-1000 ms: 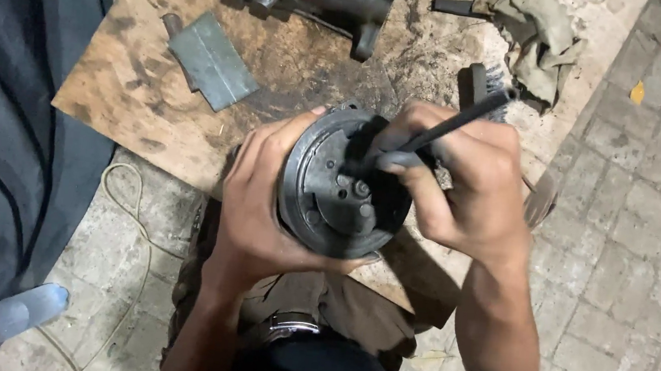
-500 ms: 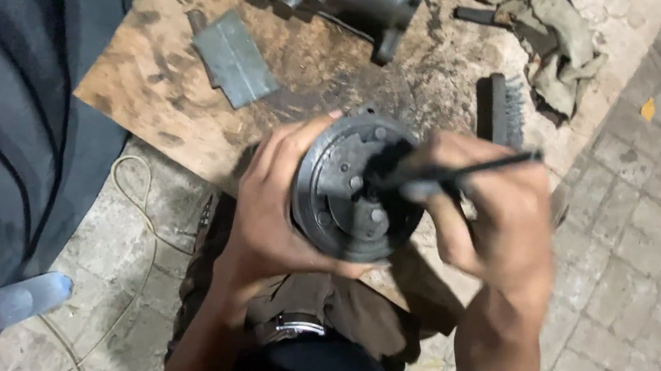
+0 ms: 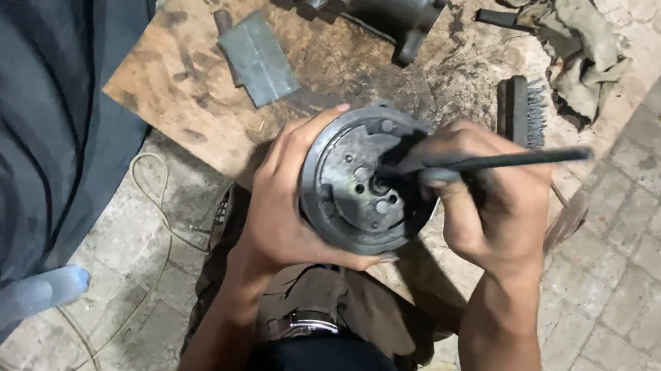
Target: Cleaning a clutch assembly using sandpaper, a wire brush, and a scraping tool to remove grime and rust.
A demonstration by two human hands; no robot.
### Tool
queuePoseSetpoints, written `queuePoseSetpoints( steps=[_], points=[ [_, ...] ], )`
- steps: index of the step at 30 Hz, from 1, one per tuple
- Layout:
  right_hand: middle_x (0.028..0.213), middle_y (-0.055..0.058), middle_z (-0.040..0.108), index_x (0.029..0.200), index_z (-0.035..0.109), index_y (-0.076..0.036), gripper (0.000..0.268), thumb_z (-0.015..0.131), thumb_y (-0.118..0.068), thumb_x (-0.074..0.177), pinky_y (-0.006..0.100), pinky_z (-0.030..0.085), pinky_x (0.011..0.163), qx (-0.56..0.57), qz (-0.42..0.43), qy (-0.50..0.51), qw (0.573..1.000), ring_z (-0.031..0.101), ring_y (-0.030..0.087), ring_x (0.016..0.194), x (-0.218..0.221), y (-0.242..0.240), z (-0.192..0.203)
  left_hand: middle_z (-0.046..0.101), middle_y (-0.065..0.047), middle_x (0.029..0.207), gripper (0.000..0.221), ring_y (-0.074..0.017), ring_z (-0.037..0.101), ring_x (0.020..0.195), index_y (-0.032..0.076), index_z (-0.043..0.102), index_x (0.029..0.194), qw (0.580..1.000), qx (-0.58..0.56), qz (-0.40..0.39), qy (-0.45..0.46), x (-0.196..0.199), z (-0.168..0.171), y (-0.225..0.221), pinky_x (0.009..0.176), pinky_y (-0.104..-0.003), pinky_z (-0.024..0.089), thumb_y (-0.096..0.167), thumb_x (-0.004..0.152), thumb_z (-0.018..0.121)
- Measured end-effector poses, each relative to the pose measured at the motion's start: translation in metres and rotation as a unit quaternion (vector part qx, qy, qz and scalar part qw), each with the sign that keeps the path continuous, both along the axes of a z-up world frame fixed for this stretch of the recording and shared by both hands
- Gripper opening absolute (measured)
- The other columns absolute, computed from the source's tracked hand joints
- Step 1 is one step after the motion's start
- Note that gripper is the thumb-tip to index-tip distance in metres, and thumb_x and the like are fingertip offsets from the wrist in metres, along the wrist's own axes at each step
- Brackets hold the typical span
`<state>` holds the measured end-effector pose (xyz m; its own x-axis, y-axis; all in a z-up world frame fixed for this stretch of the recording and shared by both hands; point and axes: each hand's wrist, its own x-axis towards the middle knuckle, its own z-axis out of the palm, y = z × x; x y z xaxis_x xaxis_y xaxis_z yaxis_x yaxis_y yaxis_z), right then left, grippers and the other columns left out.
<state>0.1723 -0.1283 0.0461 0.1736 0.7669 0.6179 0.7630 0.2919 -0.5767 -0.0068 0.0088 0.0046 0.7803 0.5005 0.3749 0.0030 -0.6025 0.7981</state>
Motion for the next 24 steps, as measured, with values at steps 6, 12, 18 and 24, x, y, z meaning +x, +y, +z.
queuePoseSetpoints(
  steps=[6, 12, 18, 24],
  points=[
    [0.081, 0.017, 0.075, 0.086, 0.067, 0.0, 0.029, 0.045, -0.007, 0.103, 0.025, 0.062, 0.05, -0.005, 0.017, -0.024, 1.0, 0.075, 0.022, 0.062, -0.01, 0.019, 0.01, 0.057, -0.018, 0.145, 0.118, -0.0343, 0.057, 0.138, 0.0, 0.043, 0.145, 1.0, -0.024, 0.008, 0.01, -0.003, 0.0, 0.006, 0.118, -0.051, 0.048, 0.067, 0.056, 0.081],
    [0.081, 0.021, 0.068, 0.085, 0.064, 0.009, 0.03, 0.047, -0.009, 0.102, 0.035, 0.056, 0.061, 0.011, 0.043, 0.073, 0.996, 0.066, 0.029, 0.064, -0.013, 0.026, 0.014, 0.063, -0.019, 0.14, 0.118, -0.0285, 0.064, 0.132, -0.002, 0.042, 0.142, 0.992, -0.123, 0.014, -0.04, -0.008, 0.002, 0.01, 0.116, -0.039, 0.05, 0.049, 0.048, 0.092],
    [0.084, 0.015, 0.068, 0.089, 0.064, 0.003, 0.023, 0.047, -0.004, 0.103, 0.03, 0.053, 0.059, -0.039, 0.115, 0.038, 0.992, 0.064, 0.022, 0.067, -0.008, 0.043, 0.008, 0.064, -0.019, 0.137, 0.113, -0.0274, 0.065, 0.13, -0.003, 0.042, 0.142, 0.989, -0.134, 0.011, -0.064, -0.009, 0.01, 0.01, 0.115, -0.038, 0.051, 0.036, 0.051, 0.095],
    [0.085, 0.017, 0.071, 0.091, 0.067, 0.004, 0.022, 0.05, -0.003, 0.102, 0.033, 0.057, 0.059, -0.04, 0.079, -0.032, 0.996, 0.068, 0.025, 0.068, 0.004, 0.038, 0.022, 0.058, -0.016, 0.146, 0.12, -0.0315, 0.058, 0.138, 0.002, 0.044, 0.145, 0.996, -0.081, 0.006, 0.02, -0.007, 0.007, 0.01, 0.117, -0.043, 0.046, 0.057, 0.048, 0.089]
  ],
)
